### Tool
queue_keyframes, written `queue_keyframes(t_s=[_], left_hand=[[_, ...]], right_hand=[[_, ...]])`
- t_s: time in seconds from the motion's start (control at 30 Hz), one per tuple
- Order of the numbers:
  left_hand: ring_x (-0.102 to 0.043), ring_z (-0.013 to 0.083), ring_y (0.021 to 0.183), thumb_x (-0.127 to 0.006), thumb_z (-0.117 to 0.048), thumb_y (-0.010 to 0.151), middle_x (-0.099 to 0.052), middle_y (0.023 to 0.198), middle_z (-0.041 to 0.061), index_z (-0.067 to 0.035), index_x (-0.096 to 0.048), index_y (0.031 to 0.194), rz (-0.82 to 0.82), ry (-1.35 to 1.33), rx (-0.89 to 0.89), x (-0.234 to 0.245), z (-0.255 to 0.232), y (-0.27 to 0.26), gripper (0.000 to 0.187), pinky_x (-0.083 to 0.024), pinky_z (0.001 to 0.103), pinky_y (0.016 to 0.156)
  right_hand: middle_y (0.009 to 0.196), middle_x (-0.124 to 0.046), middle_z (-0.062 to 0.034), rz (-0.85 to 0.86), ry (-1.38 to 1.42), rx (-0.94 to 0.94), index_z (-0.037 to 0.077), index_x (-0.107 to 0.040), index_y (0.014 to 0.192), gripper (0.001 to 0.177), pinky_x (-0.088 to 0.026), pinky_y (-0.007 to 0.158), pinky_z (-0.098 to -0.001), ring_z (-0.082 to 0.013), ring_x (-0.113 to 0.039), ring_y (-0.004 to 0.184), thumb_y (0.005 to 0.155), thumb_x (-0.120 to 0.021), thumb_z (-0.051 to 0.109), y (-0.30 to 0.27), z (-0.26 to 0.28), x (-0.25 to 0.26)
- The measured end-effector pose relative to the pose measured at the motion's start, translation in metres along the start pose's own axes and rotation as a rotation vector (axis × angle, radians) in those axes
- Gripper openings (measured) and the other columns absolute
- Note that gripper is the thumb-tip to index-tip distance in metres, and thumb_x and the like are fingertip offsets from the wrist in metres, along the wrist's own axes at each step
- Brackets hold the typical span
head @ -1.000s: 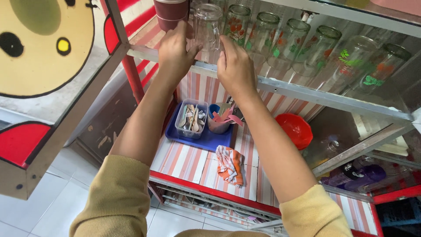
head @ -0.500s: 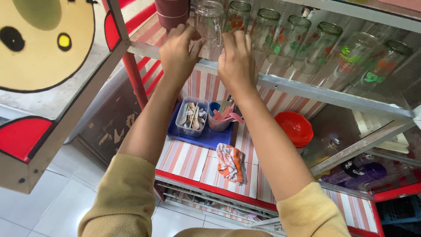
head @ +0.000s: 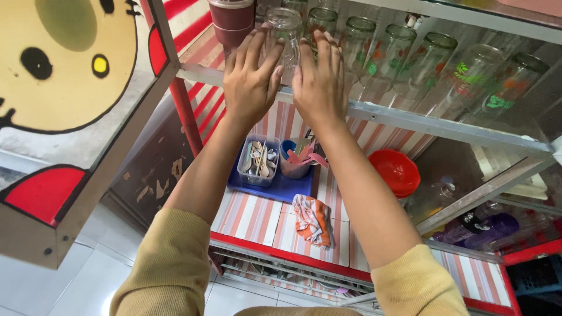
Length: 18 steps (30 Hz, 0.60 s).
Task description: The person wipes several glass jars and plastic containers with a cloth on a counter. The person places the cleaned jars on a shelf and stacks the plastic containers on the counter.
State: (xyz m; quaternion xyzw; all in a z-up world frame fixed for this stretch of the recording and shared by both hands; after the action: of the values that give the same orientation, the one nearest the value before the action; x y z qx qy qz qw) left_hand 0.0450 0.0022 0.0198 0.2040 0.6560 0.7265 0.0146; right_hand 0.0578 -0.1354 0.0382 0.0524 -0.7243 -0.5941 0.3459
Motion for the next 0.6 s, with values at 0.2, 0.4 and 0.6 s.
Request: queue_keyframes(t_s=[0.2, 0.4, 0.6], left_hand=[[-0.059, 0.0302, 0.127, -0.061, -0.032, 0.103, -0.055, 0.144, 0.016, -0.012, -0.062, 0.143, 0.031, 0.033, -0.06, 0.008, -0.004, 0.002, 0.044, -0.044, 0.044, 0.104], [-0.065, 0.0255, 0.116, -0.06, -0.038, 0.107, -0.046, 0.152, 0.014, -0.014, -0.062, 0.146, 0.047, 0.096, -0.068, 0.002, 0.001, -0.005, 0.046, -0.049, 0.04, 0.095], [-0.059, 0.0281, 0.125, -0.06, -0.039, 0.107, -0.041, 0.155, 0.013, -0.013, -0.063, 0.145, 0.046, 0.079, -0.06, -0.002, 0.003, -0.006, 0.046, -0.051, 0.04, 0.094]], right_hand=[[0.147, -0.043, -0.02, -0.002, -0.073, 0.02, 0.0, -0.06, 0.13, 0.041, -0.042, 0.112, -0.0503, -0.0385, -0.046, 0.135, 0.092, -0.071, 0.01, -0.002, 0.002, -0.003], [0.143, -0.047, -0.0214, -0.011, -0.063, 0.034, -0.004, -0.063, 0.127, 0.035, -0.044, 0.111, -0.0494, -0.038, -0.045, 0.136, 0.094, -0.068, 0.008, -0.002, 0.008, 0.002], [0.132, -0.053, -0.0179, -0.082, -0.025, 0.038, -0.003, -0.063, 0.121, 0.033, -0.051, 0.096, -0.0467, -0.0368, -0.057, 0.115, 0.09, -0.069, 0.005, -0.004, 0.013, 0.011]])
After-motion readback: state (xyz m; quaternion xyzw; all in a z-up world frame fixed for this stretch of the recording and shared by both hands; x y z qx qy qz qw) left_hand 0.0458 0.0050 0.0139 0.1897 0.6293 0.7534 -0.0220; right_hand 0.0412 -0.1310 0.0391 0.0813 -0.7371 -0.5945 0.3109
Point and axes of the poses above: each hand's wrist, its own y-axis towards the middle knuckle, its own x-axis out of the back of the hand, z = x × y, the point moved 5 cm from there along y, towards the middle knuckle
